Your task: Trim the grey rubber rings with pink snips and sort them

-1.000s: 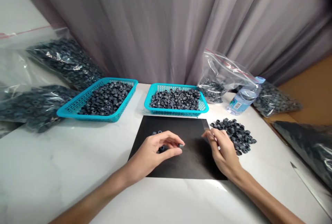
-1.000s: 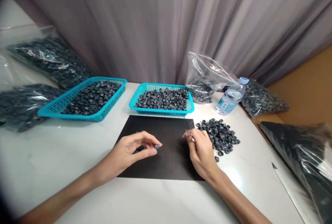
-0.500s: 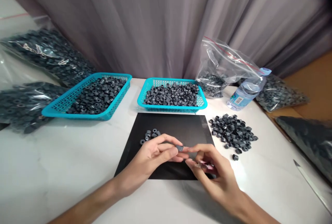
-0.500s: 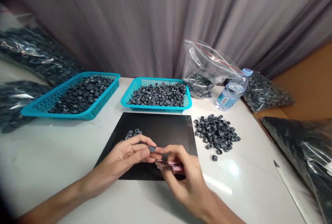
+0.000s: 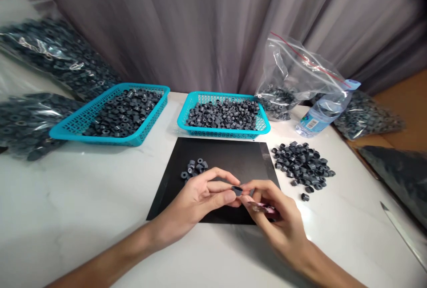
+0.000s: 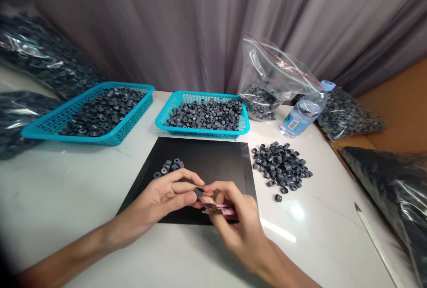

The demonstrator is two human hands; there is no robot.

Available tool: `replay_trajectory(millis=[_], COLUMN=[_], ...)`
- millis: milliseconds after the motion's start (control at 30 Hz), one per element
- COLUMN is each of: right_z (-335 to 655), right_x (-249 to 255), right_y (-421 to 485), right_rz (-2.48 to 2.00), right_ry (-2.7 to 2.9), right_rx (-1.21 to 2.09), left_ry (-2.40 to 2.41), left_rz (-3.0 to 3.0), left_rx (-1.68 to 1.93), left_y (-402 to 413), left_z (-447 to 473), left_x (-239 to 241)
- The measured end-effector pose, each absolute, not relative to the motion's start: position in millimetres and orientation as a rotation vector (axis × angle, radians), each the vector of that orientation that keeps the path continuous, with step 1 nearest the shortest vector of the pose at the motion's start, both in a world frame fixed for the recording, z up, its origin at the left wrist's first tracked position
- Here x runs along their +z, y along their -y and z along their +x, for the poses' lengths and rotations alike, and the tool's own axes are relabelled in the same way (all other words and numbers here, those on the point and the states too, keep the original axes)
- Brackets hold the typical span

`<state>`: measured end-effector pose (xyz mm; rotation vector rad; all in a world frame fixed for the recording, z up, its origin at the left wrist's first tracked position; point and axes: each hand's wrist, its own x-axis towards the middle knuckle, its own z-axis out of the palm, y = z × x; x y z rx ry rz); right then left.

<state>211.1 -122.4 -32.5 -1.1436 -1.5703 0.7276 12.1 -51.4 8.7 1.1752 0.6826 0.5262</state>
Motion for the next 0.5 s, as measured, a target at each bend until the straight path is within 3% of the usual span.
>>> replay_trajectory(millis=[500], right_z=[211.3], right_x=[-24.8], right_y=[118.5], right_rz=[-1.224], right_ry=[1.468], right_rx=[0.753], left_ry=[-0.693], left_rz=[1.145], left_rx=[0.51], left_y=[52.7], left_z=[15.1], left_x=[9.4])
